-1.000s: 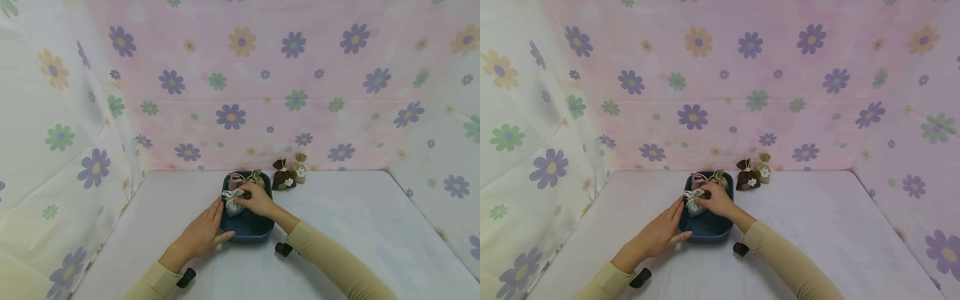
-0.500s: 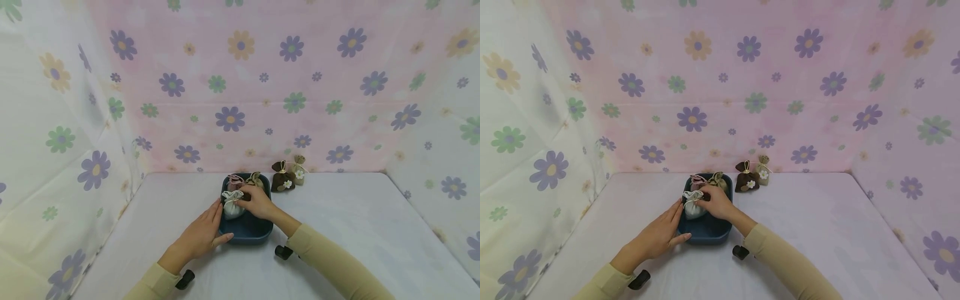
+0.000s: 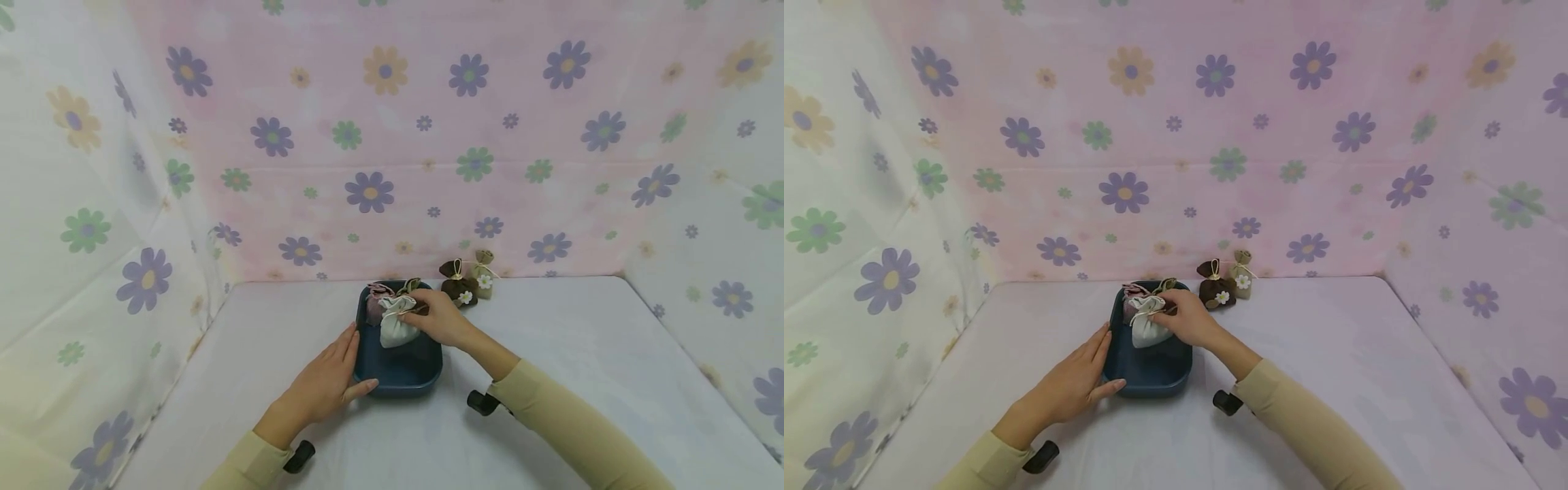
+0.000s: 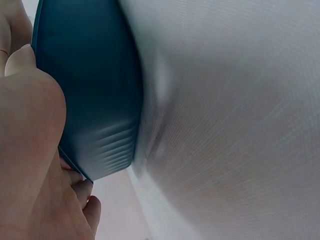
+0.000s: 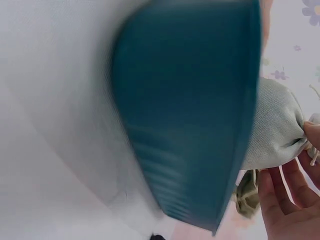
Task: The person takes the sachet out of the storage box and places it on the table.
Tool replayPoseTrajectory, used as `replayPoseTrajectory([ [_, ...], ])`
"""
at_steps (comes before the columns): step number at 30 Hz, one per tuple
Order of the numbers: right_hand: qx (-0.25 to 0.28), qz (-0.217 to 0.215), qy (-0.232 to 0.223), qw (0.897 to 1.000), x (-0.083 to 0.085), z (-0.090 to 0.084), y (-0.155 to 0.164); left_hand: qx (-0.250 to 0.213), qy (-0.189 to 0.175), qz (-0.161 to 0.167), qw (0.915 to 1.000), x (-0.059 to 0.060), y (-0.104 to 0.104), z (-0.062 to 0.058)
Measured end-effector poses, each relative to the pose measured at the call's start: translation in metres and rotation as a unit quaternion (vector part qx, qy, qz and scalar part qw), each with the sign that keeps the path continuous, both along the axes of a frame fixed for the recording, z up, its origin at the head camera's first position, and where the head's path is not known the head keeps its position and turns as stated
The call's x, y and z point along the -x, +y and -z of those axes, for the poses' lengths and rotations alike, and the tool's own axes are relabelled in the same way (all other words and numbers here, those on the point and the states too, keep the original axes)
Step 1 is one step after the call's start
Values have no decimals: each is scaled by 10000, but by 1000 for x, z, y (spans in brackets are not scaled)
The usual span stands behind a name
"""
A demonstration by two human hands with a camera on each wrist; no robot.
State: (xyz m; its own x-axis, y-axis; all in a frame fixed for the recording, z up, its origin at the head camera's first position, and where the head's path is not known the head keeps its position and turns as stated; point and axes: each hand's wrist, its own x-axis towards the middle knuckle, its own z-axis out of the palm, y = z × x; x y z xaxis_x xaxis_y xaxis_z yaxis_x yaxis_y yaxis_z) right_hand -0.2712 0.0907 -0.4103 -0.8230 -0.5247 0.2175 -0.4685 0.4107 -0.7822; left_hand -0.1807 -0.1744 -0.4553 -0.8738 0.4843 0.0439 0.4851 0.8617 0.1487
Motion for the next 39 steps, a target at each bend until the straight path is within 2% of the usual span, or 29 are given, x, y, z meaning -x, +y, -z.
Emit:
replayPoseTrajectory([
  [11, 80, 232, 132, 9996, 1, -21, 25, -76, -13, 25, 10000, -1, 0, 0],
  [22, 125, 530, -147, 9984, 3, -34, 52, -60, 18, 70, 10000, 0, -2, 1],
  [39, -75, 1016, -64, 9948, 13, -31, 95, -31, -1, 69, 10000, -1, -1, 0],
])
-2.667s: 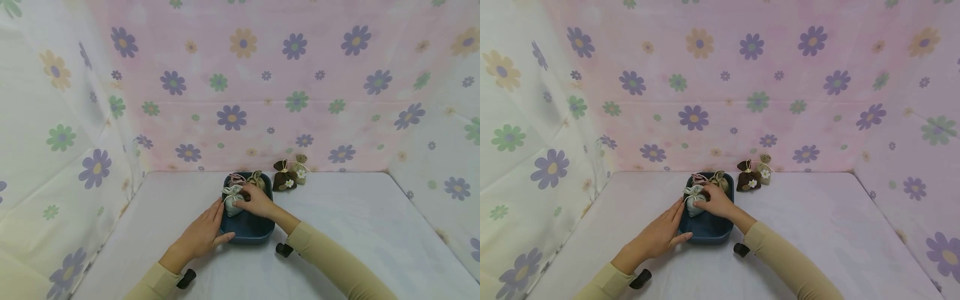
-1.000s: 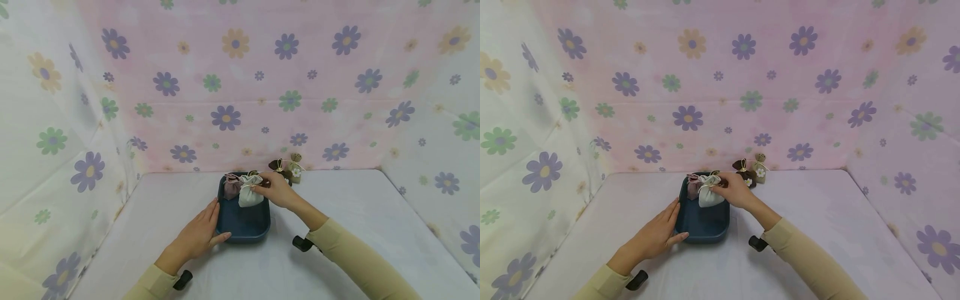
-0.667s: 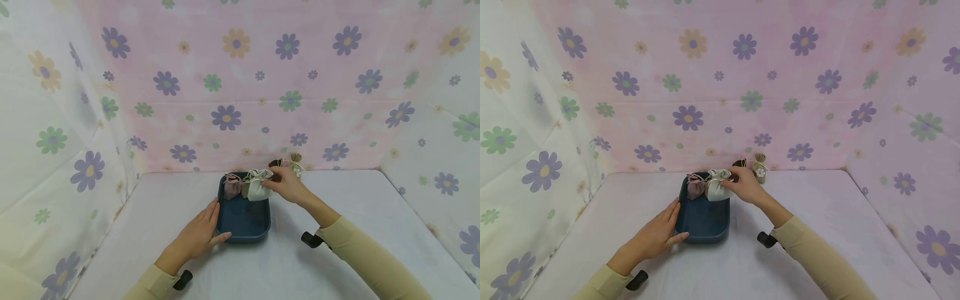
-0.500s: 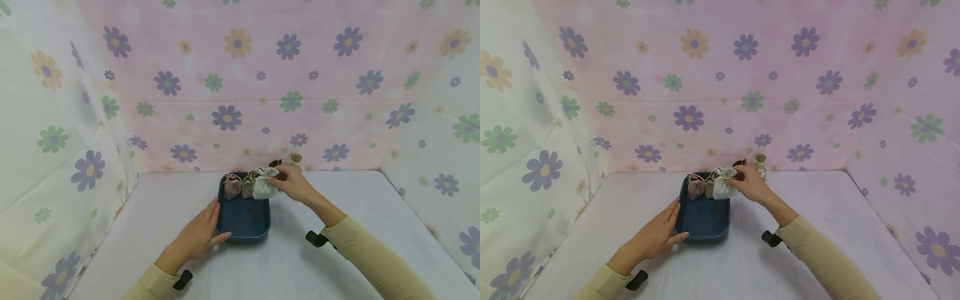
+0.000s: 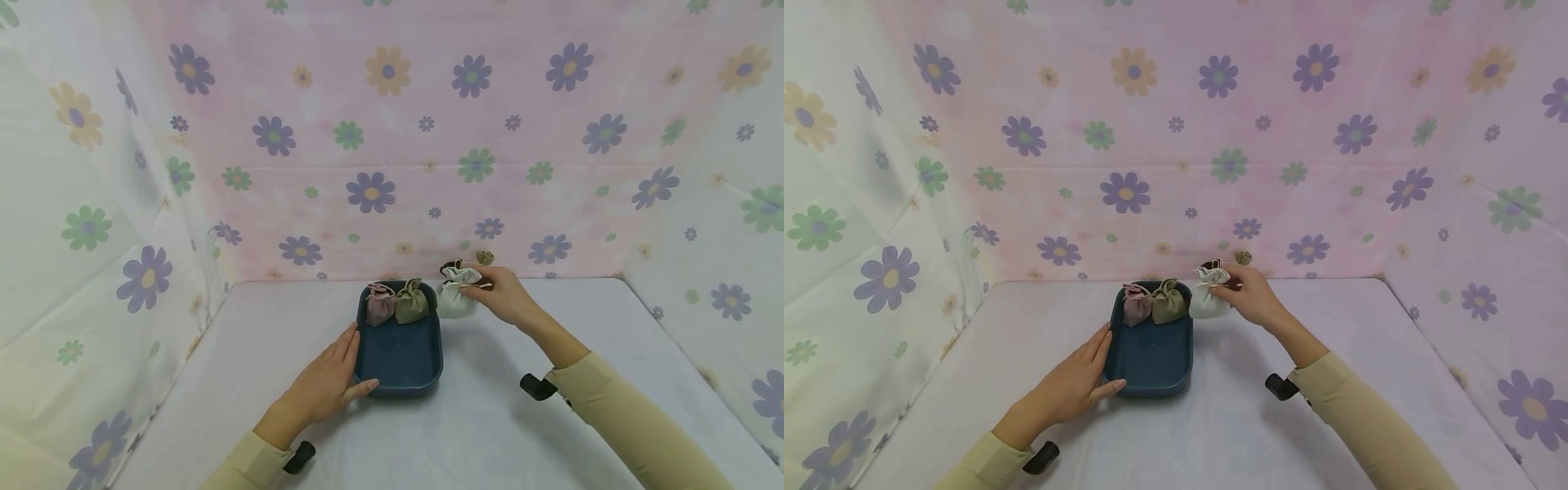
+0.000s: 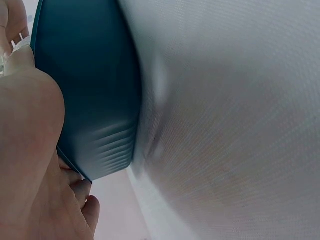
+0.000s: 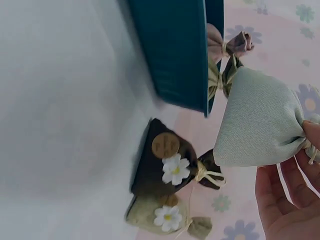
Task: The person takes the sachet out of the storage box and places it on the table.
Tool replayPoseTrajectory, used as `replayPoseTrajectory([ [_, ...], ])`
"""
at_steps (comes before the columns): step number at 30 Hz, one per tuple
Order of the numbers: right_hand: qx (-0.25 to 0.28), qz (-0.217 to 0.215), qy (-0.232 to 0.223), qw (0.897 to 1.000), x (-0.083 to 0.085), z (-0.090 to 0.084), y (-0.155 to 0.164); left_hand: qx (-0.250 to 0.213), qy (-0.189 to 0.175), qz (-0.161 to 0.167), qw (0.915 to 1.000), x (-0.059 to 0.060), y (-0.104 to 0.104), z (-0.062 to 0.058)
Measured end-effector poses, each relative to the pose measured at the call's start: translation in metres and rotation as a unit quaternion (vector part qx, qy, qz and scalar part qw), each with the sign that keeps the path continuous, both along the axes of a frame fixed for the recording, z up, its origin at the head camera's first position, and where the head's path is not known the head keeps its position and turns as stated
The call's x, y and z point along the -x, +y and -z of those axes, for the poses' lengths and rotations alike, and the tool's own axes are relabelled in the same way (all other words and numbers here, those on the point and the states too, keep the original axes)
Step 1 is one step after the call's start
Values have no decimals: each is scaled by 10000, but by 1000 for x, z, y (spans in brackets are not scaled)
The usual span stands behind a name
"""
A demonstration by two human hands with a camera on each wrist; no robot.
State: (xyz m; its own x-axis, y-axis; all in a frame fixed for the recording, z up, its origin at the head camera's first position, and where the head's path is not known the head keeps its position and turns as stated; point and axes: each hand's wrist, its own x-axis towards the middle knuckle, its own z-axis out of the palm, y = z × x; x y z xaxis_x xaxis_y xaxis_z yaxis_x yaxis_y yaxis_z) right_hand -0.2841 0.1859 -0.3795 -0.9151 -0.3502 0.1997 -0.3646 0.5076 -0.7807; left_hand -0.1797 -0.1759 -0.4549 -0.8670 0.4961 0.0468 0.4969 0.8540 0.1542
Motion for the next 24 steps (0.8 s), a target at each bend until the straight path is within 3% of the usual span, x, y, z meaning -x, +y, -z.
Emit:
replayPoseTrajectory([
  [15, -528, 644, -1, 9965, 15, 20, 40, 11, -56, -20, 10000, -1, 0, -2],
  [24, -569, 809, -58, 9951, 27, 35, 55, 5, -90, -4, 10000, 0, 1, -3],
])
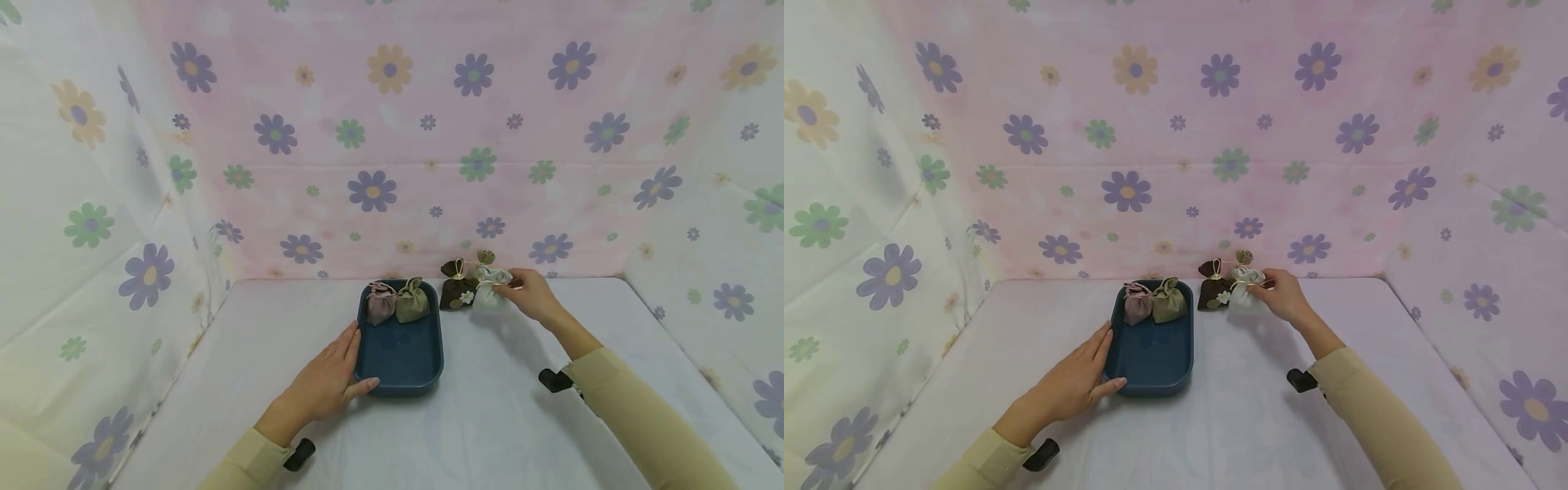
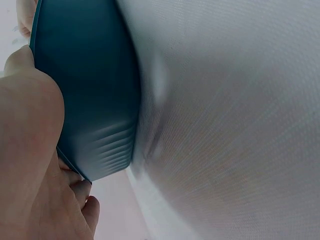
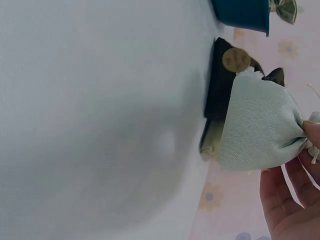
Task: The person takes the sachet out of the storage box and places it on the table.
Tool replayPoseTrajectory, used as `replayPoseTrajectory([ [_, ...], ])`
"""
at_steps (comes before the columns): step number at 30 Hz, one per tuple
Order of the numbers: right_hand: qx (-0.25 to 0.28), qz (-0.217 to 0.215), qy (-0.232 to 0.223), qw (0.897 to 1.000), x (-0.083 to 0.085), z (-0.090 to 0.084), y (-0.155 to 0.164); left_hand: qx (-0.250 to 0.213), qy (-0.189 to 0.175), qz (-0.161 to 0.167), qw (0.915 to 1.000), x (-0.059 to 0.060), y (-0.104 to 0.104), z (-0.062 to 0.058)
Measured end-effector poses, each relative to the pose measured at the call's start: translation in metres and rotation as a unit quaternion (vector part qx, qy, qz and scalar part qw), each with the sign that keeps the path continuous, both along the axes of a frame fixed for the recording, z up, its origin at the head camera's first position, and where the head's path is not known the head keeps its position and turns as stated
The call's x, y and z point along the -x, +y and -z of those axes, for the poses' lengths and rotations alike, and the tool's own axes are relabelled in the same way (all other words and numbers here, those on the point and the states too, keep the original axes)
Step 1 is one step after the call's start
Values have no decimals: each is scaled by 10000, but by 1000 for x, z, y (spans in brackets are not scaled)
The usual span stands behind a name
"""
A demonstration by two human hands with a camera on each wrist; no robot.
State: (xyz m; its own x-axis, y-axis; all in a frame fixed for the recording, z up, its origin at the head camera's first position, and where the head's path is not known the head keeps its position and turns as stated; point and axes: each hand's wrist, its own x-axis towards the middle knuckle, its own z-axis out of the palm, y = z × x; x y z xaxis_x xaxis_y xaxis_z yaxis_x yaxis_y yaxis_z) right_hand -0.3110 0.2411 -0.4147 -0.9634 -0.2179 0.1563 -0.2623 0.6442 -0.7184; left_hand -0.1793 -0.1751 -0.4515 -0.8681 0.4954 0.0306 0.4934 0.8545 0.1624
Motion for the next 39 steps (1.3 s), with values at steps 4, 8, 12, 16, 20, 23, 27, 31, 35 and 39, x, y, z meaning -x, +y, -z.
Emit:
replayPoseTrajectory([
  [4, -18, 79, 3, 10000, 6, 9, 5, 62, 9, 0, 10000, 1, 0, 1],
  [8, -118, 101, 30, 9999, 12, 19, 6, 107, 9, -6, 9999, 1, 1, 3],
  [12, -256, 107, -182, 9994, 15, 27, 7, 59, 14, -12, 10000, 2, 1, 3],
  [16, -254, 184, -447, 9985, 14, 30, 8, -5, -25, -1, 10000, 2, 2, 3],
  [20, -212, 160, -445, 9987, 11, 31, 12, 9, -26, -19, 10000, 1, 2, 3],
  [23, -213, 124, -379, 9990, 9, 30, 18, -20, -26, -31, 10000, 1, 2, 3],
  [27, -223, 110, -370, 9990, 5, 29, 26, -38, -48, -59, 10000, 0, 2, 4],
  [31, -196, 50, -361, 9991, -2, 25, 33, -26, -35, -67, 10000, 0, 0, 5],
  [35, -141, -10, -289, 9995, -8, 22, 36, -47, 1, -54, 10000, 1, 0, 5],
  [39, -47, -15, -219, 9997, -14, 19, 37, -34, 17, -59, 10000, 1, 0, 5],
])
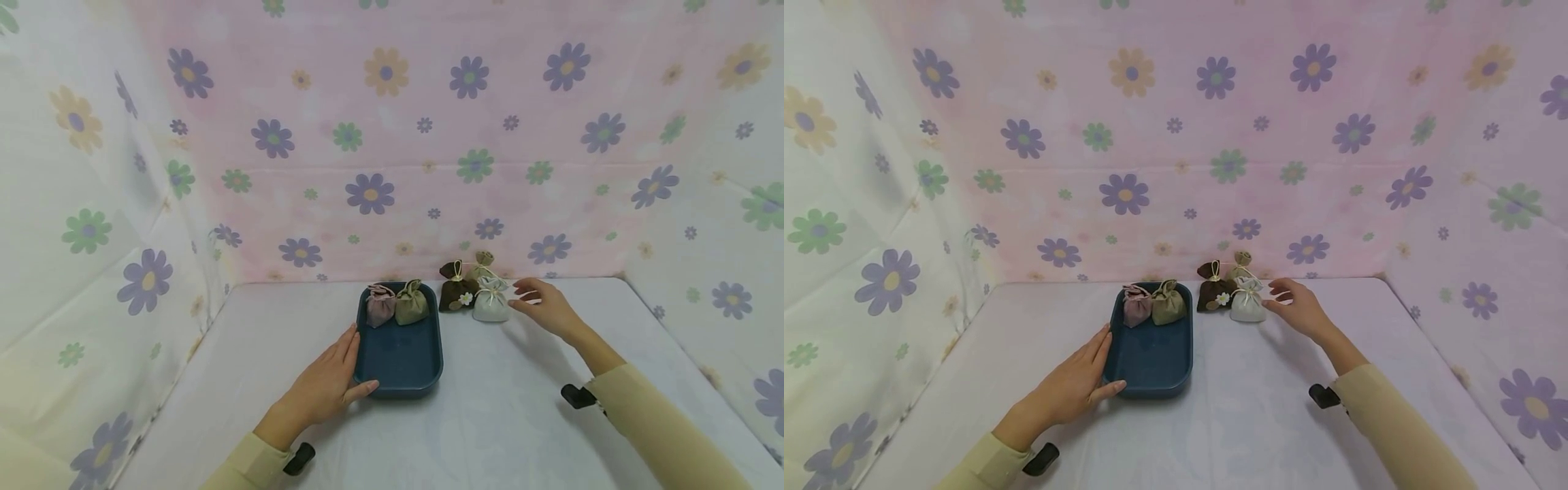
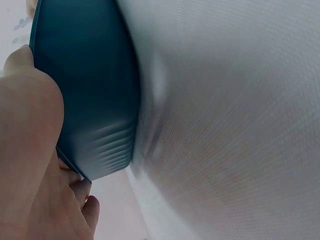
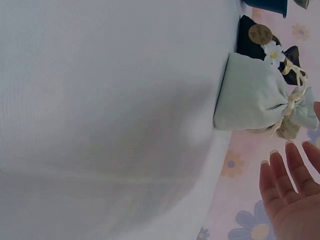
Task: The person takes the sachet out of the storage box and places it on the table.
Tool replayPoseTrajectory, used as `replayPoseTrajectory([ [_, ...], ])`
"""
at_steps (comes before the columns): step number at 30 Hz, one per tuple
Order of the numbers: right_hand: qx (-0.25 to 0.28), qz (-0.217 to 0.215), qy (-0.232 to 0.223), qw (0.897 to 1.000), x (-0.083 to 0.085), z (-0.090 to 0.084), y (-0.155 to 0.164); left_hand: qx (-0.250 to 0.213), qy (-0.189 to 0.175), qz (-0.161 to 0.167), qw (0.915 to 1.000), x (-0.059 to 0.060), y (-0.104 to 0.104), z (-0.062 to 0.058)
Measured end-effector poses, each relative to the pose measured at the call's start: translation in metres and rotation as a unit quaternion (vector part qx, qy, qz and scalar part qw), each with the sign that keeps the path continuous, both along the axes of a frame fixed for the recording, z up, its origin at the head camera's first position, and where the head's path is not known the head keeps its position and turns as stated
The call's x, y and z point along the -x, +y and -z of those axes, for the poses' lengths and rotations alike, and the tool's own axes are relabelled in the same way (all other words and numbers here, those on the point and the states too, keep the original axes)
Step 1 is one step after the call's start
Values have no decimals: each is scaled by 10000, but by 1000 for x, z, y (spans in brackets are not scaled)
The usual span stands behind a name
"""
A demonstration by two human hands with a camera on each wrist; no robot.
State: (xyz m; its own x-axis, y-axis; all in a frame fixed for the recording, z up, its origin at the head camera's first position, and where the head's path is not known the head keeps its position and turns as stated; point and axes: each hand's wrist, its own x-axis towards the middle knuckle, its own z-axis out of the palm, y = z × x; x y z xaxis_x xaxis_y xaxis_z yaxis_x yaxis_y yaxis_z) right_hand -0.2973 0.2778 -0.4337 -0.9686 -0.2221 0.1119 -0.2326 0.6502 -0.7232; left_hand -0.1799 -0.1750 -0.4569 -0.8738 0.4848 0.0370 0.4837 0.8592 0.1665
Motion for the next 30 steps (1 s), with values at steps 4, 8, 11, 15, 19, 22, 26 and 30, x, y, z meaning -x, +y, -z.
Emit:
replayPoseTrajectory([
  [4, 108, 9, 201, 9997, -7, -6, -3, 25, 3, 16, 10000, 0, 0, 1],
  [8, 221, 16, 554, 9982, -13, -13, -13, -1, -15, 22, 10000, 0, 0, 0],
  [11, 341, -54, 763, 9965, -16, -18, -23, 5, -7, 22, 10000, 1, 0, -1],
  [15, 436, -203, 849, 9952, -19, -22, -36, 16, 16, 36, 10000, 1, 0, -2],
  [19, 453, -331, 836, 9949, -19, -21, -50, 5, -17, 19, 10000, 0, 0, -1],
  [22, 532, -432, 793, 9945, -18, -19, -60, 25, -31, -6, 10000, 0, -1, -1],
  [26, 584, -571, 644, 9946, -15, -15, -75, 26, -8, -9, 10000, -1, 0, -1],
  [30, 633, -722, 568, 9938, -11, -12, -88, 21, -34, -21, 10000, -1, 0, -1],
])
